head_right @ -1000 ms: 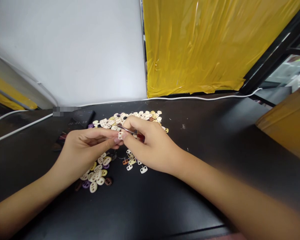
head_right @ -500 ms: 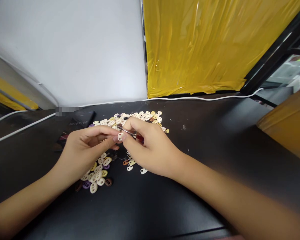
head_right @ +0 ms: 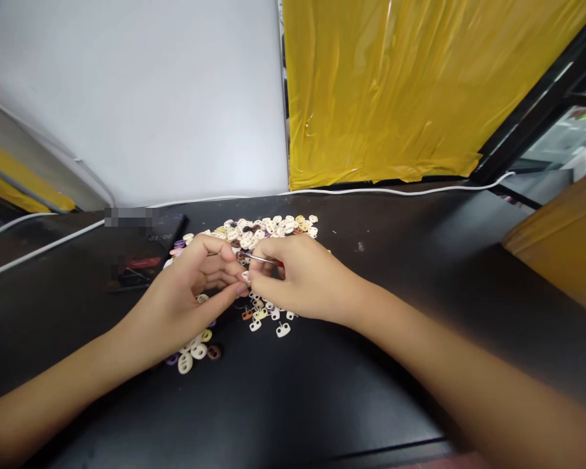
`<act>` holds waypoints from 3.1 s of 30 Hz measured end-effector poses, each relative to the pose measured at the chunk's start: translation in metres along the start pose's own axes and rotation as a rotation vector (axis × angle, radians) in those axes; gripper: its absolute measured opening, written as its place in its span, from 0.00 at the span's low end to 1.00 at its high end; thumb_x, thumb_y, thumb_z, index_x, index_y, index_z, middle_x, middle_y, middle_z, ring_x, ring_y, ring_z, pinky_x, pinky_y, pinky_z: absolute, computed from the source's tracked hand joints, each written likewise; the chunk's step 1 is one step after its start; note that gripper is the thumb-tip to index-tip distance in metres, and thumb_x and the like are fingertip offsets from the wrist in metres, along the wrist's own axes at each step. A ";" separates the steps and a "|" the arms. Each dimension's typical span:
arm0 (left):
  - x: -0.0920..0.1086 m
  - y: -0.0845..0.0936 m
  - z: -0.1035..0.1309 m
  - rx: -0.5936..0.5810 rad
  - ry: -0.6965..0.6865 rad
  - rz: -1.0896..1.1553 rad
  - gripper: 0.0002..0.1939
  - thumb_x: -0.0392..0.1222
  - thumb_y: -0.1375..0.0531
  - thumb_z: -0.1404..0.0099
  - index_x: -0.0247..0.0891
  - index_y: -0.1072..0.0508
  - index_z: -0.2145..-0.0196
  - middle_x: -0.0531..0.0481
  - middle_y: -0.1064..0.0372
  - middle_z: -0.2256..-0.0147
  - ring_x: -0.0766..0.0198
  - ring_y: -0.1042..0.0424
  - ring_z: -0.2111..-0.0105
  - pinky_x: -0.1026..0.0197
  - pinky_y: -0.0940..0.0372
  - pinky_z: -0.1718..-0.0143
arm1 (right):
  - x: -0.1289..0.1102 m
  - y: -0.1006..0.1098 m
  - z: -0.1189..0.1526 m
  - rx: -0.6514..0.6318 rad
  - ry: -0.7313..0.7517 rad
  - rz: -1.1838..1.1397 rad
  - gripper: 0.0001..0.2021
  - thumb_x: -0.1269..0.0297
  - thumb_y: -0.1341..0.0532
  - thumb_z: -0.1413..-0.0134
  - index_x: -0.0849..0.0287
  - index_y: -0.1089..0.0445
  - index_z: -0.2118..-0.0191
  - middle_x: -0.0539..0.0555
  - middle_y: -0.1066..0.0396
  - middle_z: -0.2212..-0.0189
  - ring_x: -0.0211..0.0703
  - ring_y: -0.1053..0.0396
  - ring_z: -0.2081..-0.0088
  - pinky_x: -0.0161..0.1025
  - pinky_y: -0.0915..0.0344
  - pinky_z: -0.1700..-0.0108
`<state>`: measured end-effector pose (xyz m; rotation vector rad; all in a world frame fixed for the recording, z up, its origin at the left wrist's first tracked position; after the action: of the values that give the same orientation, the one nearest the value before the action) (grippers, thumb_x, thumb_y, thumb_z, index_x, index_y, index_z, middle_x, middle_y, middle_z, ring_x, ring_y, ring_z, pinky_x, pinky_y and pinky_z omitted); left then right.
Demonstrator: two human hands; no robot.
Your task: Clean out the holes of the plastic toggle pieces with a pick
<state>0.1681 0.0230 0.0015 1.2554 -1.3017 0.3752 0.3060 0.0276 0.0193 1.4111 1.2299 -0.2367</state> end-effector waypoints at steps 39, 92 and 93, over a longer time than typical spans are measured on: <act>0.008 0.010 0.001 0.151 0.039 0.109 0.16 0.32 0.36 0.37 0.45 0.41 0.61 0.55 0.24 0.68 0.63 0.22 0.68 0.60 0.27 0.63 | 0.003 -0.001 -0.001 0.014 -0.046 0.054 0.05 0.70 0.40 0.46 0.60 0.31 0.72 0.46 0.34 0.78 0.33 0.40 0.76 0.33 0.44 0.72; -0.013 0.029 -0.007 -0.066 -0.176 -0.666 0.11 0.30 0.47 0.32 0.39 0.27 0.59 0.47 0.26 0.56 0.56 0.27 0.55 0.52 0.33 0.52 | 0.053 0.019 -0.018 0.225 -0.252 0.593 0.06 0.61 0.37 0.42 0.57 0.26 0.66 0.51 0.29 0.69 0.41 0.33 0.69 0.36 0.49 0.70; -0.012 0.029 -0.007 -0.066 -0.178 -0.654 0.11 0.30 0.47 0.32 0.39 0.27 0.59 0.47 0.26 0.56 0.57 0.27 0.55 0.52 0.34 0.52 | 0.054 0.018 -0.019 0.236 -0.259 0.589 0.06 0.62 0.37 0.43 0.58 0.26 0.67 0.52 0.29 0.69 0.41 0.34 0.70 0.36 0.48 0.70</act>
<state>0.1445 0.0447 0.0065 1.5982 -0.9638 -0.2473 0.3332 0.0752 -0.0041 1.8180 0.5518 -0.1498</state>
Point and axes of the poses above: each hand's wrist, its own z-axis away from the middle knuckle, its own y-axis out of the back of the hand, x = y × z, the point moved 7 cm from there along -z, towards the middle knuckle
